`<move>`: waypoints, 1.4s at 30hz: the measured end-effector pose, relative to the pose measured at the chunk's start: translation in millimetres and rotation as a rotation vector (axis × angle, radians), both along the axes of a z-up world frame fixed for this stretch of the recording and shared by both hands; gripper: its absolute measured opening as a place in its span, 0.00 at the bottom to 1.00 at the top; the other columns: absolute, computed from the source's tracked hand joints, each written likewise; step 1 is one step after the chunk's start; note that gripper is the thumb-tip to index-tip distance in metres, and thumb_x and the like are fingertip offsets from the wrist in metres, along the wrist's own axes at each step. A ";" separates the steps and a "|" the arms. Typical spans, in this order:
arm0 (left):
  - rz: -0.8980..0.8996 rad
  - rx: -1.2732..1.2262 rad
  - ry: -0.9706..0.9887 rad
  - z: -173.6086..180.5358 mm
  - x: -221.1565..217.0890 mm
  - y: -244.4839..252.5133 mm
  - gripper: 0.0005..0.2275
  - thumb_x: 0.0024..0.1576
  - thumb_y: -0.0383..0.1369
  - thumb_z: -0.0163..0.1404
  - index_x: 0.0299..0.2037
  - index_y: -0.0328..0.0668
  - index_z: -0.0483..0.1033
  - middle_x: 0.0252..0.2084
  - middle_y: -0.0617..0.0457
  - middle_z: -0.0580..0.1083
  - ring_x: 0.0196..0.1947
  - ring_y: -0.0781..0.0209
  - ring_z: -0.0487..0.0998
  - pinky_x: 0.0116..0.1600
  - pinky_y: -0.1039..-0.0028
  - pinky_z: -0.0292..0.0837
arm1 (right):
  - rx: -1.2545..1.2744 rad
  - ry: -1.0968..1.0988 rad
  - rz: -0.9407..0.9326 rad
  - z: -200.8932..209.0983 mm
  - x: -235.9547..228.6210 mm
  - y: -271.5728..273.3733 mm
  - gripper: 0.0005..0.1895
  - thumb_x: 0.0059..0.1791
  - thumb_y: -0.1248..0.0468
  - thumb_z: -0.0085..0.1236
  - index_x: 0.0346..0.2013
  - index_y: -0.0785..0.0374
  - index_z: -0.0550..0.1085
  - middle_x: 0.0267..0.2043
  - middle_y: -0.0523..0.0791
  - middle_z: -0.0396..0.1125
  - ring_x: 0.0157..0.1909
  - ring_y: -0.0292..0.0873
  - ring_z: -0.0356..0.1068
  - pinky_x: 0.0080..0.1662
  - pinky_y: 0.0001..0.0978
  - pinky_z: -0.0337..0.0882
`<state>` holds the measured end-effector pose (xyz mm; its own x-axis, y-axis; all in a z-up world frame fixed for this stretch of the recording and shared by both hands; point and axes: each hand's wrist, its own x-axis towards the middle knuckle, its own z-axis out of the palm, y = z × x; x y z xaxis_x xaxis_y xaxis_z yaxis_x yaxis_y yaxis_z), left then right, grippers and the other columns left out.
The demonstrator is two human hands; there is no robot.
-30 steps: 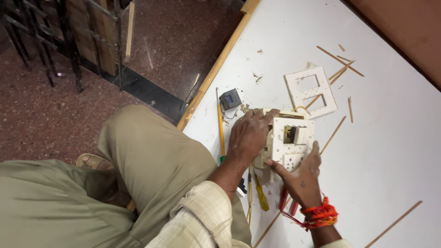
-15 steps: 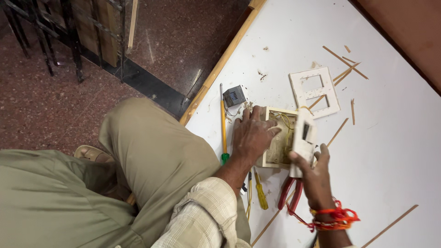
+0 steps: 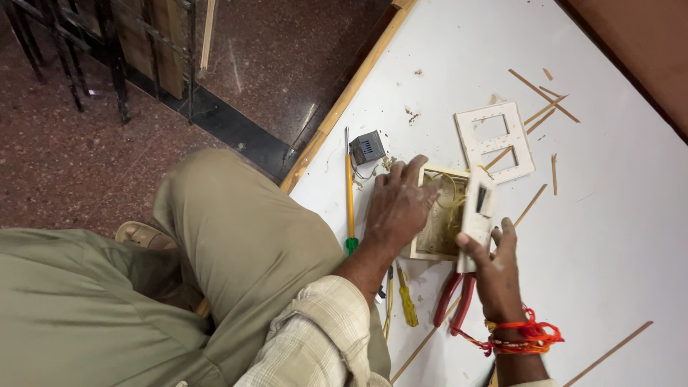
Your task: The person wires an electrical switchboard by stripping wires with pliers and using a screwdriver to secure them into the switch and socket terminals.
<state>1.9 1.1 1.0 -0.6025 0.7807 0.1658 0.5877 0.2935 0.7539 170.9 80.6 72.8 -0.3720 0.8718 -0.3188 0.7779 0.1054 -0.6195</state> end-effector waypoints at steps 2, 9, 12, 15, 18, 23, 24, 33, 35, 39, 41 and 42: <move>-0.046 -0.113 -0.032 9.2 1.5 -1.7 0.13 0.58 0.42 0.52 0.51 0.60 0.82 0.69 0.49 0.63 0.61 0.46 0.66 0.61 0.54 0.65 | -0.062 0.054 -0.054 2.1 -3.6 -1.2 0.67 0.37 0.36 0.60 0.77 0.70 0.42 0.73 0.67 0.48 0.69 0.62 0.59 0.59 0.51 0.69; 0.064 -0.105 -0.073 -13.3 11.9 5.6 0.18 0.48 0.24 0.53 0.49 0.47 0.82 0.71 0.52 0.66 0.61 0.55 0.72 0.64 0.66 0.68 | 0.287 -0.219 0.175 -7.4 -23.6 -22.8 0.71 0.34 0.34 0.69 0.72 0.79 0.46 0.70 0.68 0.50 0.72 0.66 0.51 0.68 0.54 0.56; 0.216 0.232 -0.501 -27.3 6.3 16.1 0.14 0.67 0.25 0.43 0.58 0.45 0.78 0.62 0.52 0.77 0.58 0.56 0.80 0.64 0.67 0.75 | 0.332 -0.277 0.162 -16.3 -29.2 -22.3 0.73 0.32 0.33 0.69 0.71 0.81 0.46 0.71 0.68 0.46 0.74 0.65 0.47 0.69 0.57 0.51; 0.312 0.325 -0.892 -31.3 -10.1 13.7 0.15 0.65 0.30 0.45 0.62 0.47 0.73 0.52 0.47 0.81 0.52 0.56 0.83 0.58 0.68 0.80 | 0.379 -0.393 0.184 -25.8 -30.4 -21.1 0.76 0.32 0.29 0.67 0.70 0.82 0.44 0.72 0.70 0.42 0.74 0.67 0.43 0.69 0.61 0.45; 0.249 0.147 -0.791 -16.9 -4.8 10.6 0.13 0.63 0.35 0.51 0.57 0.47 0.76 0.61 0.49 0.74 0.54 0.54 0.79 0.58 0.68 0.77 | 0.411 -0.497 0.224 -31.8 -30.4 -23.6 0.77 0.33 0.24 0.64 0.71 0.83 0.43 0.72 0.73 0.39 0.74 0.72 0.39 0.70 0.63 0.41; 0.190 0.164 -0.693 -12.8 -4.2 6.9 0.16 0.59 0.32 0.52 0.59 0.48 0.76 0.62 0.48 0.72 0.59 0.53 0.74 0.62 0.67 0.71 | 0.386 -0.527 0.186 -39.3 -26.4 -25.4 0.77 0.33 0.23 0.60 0.72 0.81 0.44 0.72 0.74 0.38 0.73 0.77 0.37 0.70 0.64 0.40; 0.182 0.203 -0.680 -15.3 -4.2 7.0 0.16 0.61 0.32 0.51 0.60 0.47 0.76 0.63 0.49 0.72 0.60 0.53 0.74 0.64 0.67 0.71 | 0.413 -0.494 0.231 -39.8 -24.5 -25.5 0.77 0.35 0.24 0.63 0.71 0.84 0.44 0.71 0.75 0.39 0.74 0.76 0.37 0.70 0.64 0.40; 0.234 0.288 -0.524 -33.3 -0.4 15.6 0.18 0.62 0.27 0.48 0.62 0.35 0.71 0.63 0.42 0.72 0.63 0.44 0.72 0.66 0.62 0.68 | 0.297 -0.238 0.137 -7.4 -20.2 -26.5 0.66 0.29 0.40 0.77 0.63 0.83 0.55 0.60 0.65 0.59 0.64 0.62 0.59 0.64 0.50 0.62; 0.246 0.292 -0.546 -33.2 -1.3 16.4 0.18 0.62 0.27 0.47 0.63 0.36 0.70 0.64 0.41 0.71 0.63 0.44 0.72 0.66 0.62 0.68 | 0.250 -0.264 0.090 -3.2 -21.6 -24.7 0.58 0.29 0.40 0.75 0.58 0.78 0.64 0.56 0.60 0.65 0.61 0.58 0.66 0.62 0.48 0.68; 0.289 0.318 -0.501 -30.4 -5.9 12.6 0.16 0.62 0.27 0.48 0.61 0.35 0.71 0.62 0.40 0.72 0.63 0.42 0.72 0.65 0.61 0.69 | 0.294 -0.172 0.114 -2.1 -25.5 -16.8 0.55 0.32 0.42 0.76 0.62 0.74 0.67 0.52 0.59 0.64 0.55 0.57 0.66 0.56 0.46 0.69; 0.302 0.304 -0.511 -28.8 -7.1 11.5 0.16 0.62 0.28 0.49 0.61 0.35 0.71 0.62 0.41 0.72 0.63 0.43 0.71 0.65 0.60 0.69 | 0.234 -0.196 0.094 -0.8 -26.8 -11.0 0.49 0.33 0.43 0.75 0.59 0.70 0.72 0.49 0.58 0.66 0.53 0.56 0.66 0.55 0.45 0.70; 0.325 0.290 -0.525 -28.4 -7.5 11.7 0.16 0.62 0.28 0.49 0.60 0.35 0.71 0.61 0.41 0.72 0.63 0.43 0.71 0.64 0.60 0.69 | 0.180 -0.122 0.067 0.2 -25.8 -7.6 0.45 0.35 0.44 0.73 0.59 0.69 0.74 0.50 0.56 0.68 0.51 0.52 0.69 0.53 0.43 0.71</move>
